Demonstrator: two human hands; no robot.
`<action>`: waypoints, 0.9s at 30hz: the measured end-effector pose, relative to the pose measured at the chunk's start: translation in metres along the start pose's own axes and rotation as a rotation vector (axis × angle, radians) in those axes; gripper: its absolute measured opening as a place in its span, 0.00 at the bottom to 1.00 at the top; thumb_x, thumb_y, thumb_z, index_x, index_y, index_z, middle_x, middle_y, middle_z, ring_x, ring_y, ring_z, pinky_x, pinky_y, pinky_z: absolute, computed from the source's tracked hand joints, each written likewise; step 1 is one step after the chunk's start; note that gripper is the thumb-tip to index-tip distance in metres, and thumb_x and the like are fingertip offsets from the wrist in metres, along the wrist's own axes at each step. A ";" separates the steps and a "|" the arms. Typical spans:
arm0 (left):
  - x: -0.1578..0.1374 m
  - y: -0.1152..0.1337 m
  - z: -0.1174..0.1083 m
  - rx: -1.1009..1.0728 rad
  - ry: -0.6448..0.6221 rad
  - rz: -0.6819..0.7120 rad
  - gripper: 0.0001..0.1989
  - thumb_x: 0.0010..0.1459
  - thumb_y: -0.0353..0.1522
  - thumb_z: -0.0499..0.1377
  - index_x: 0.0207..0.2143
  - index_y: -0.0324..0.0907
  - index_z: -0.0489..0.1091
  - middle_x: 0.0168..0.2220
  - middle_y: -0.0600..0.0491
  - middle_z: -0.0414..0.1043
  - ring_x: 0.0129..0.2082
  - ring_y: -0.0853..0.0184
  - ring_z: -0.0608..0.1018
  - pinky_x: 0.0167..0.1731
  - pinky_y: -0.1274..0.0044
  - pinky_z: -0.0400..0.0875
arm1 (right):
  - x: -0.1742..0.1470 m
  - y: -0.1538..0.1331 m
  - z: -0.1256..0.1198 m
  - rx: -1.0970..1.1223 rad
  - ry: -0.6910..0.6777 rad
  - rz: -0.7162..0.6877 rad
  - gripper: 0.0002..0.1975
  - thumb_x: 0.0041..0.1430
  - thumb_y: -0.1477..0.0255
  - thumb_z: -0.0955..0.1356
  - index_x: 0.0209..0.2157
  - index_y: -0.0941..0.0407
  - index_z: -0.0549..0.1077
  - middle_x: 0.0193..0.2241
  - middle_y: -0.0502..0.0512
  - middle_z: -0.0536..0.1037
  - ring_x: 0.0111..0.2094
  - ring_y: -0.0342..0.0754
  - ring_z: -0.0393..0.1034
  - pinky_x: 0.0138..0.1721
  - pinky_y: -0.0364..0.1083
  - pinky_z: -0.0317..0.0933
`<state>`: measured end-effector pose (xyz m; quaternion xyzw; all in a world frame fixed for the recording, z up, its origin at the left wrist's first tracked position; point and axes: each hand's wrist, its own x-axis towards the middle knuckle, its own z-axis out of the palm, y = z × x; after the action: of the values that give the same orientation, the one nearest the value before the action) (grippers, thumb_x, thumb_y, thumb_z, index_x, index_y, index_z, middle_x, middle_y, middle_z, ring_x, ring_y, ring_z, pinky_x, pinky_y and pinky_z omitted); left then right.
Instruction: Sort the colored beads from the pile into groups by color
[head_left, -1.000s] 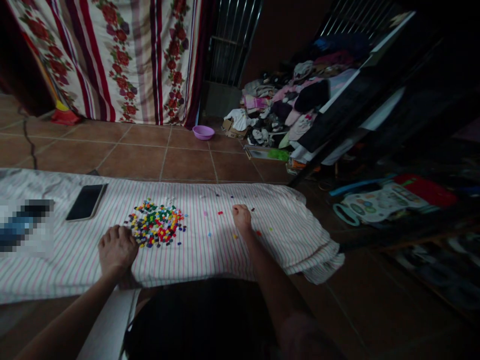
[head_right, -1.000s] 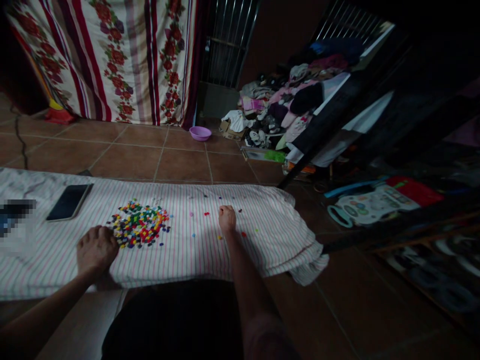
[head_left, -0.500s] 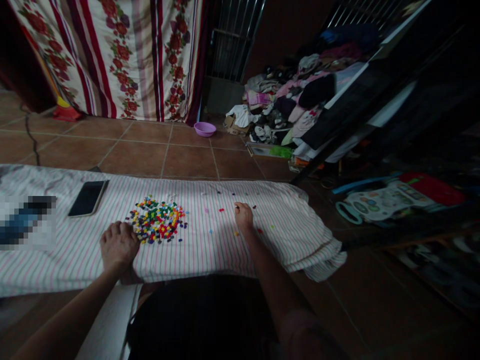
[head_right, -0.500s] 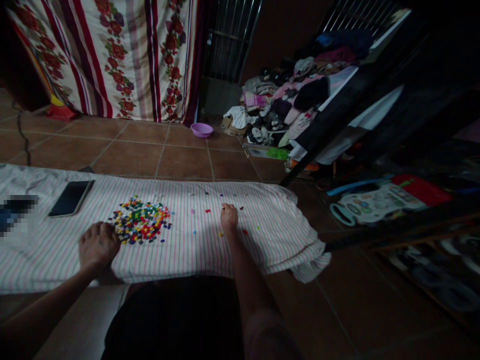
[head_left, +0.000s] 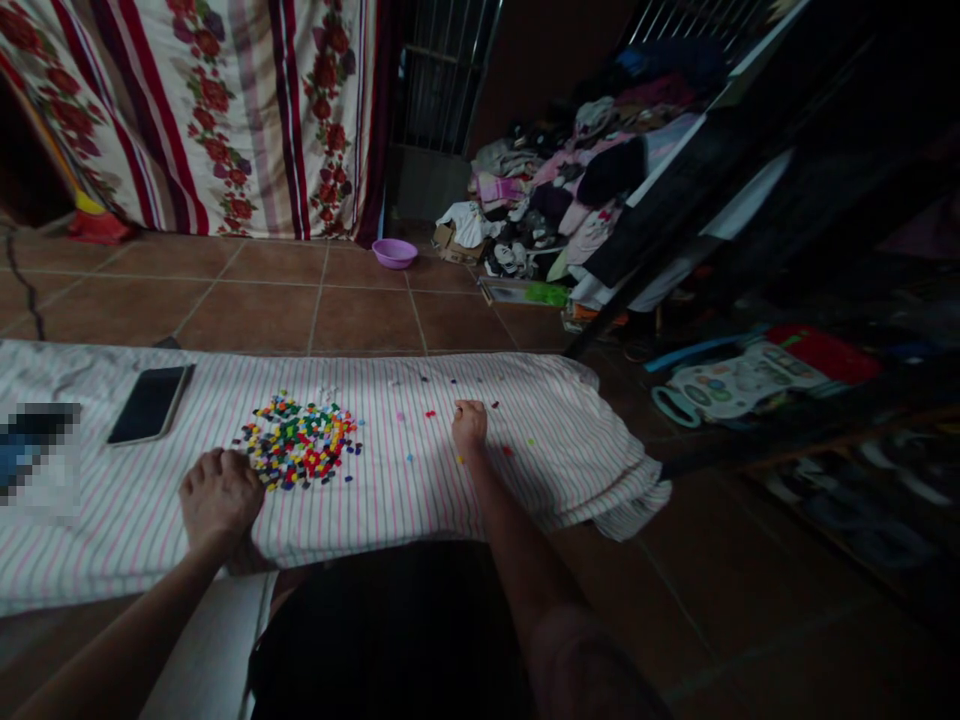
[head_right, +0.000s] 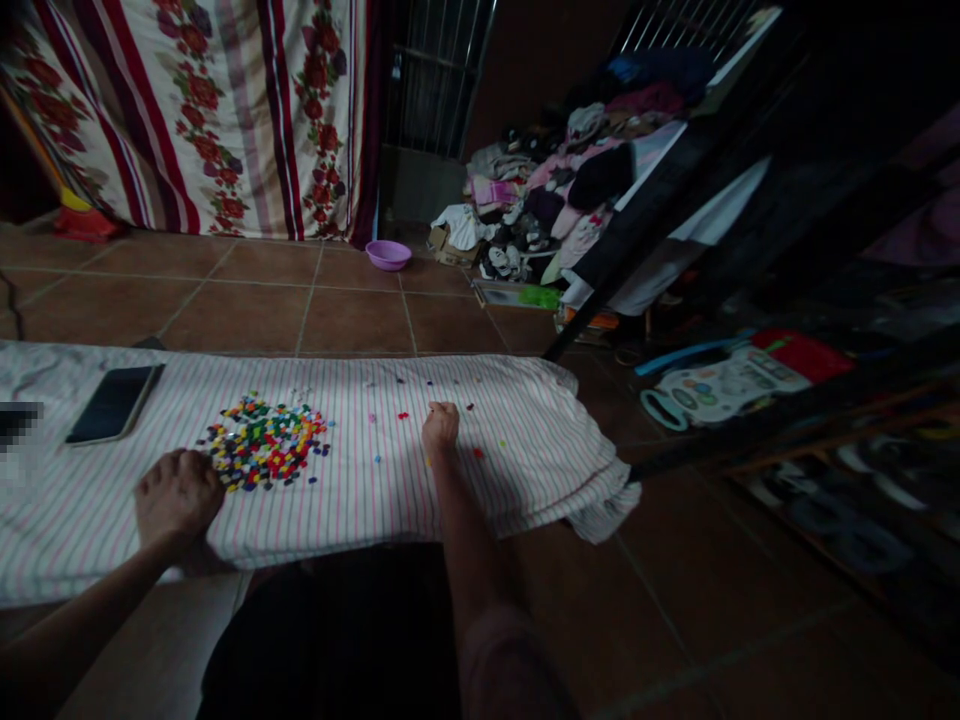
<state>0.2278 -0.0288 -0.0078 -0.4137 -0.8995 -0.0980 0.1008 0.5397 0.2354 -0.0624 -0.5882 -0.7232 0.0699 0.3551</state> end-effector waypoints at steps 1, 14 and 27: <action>0.000 0.000 0.000 0.003 -0.002 -0.001 0.16 0.63 0.34 0.43 0.43 0.36 0.66 0.47 0.38 0.69 0.50 0.51 0.70 0.49 0.63 0.62 | 0.000 0.000 0.000 0.006 0.003 0.005 0.17 0.52 0.82 0.62 0.37 0.59 0.80 0.33 0.60 0.74 0.39 0.51 0.67 0.47 0.48 0.62; 0.001 0.000 0.003 -0.032 0.000 -0.024 0.15 0.63 0.35 0.44 0.44 0.39 0.65 0.49 0.40 0.68 0.50 0.52 0.69 0.48 0.62 0.61 | 0.001 -0.001 -0.011 -0.075 -0.074 0.000 0.17 0.57 0.83 0.59 0.40 0.60 0.77 0.36 0.60 0.74 0.40 0.50 0.67 0.45 0.46 0.60; 0.002 -0.004 0.008 0.031 -0.011 -0.018 0.17 0.63 0.36 0.42 0.44 0.38 0.66 0.48 0.42 0.68 0.51 0.55 0.69 0.50 0.66 0.60 | 0.005 0.002 -0.017 -0.074 -0.109 0.019 0.15 0.54 0.83 0.63 0.39 0.58 0.78 0.38 0.59 0.74 0.42 0.49 0.67 0.48 0.45 0.60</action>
<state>0.2224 -0.0283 -0.0155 -0.4047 -0.9051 -0.0825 0.1014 0.5511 0.2352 -0.0485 -0.6032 -0.7378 0.0788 0.2925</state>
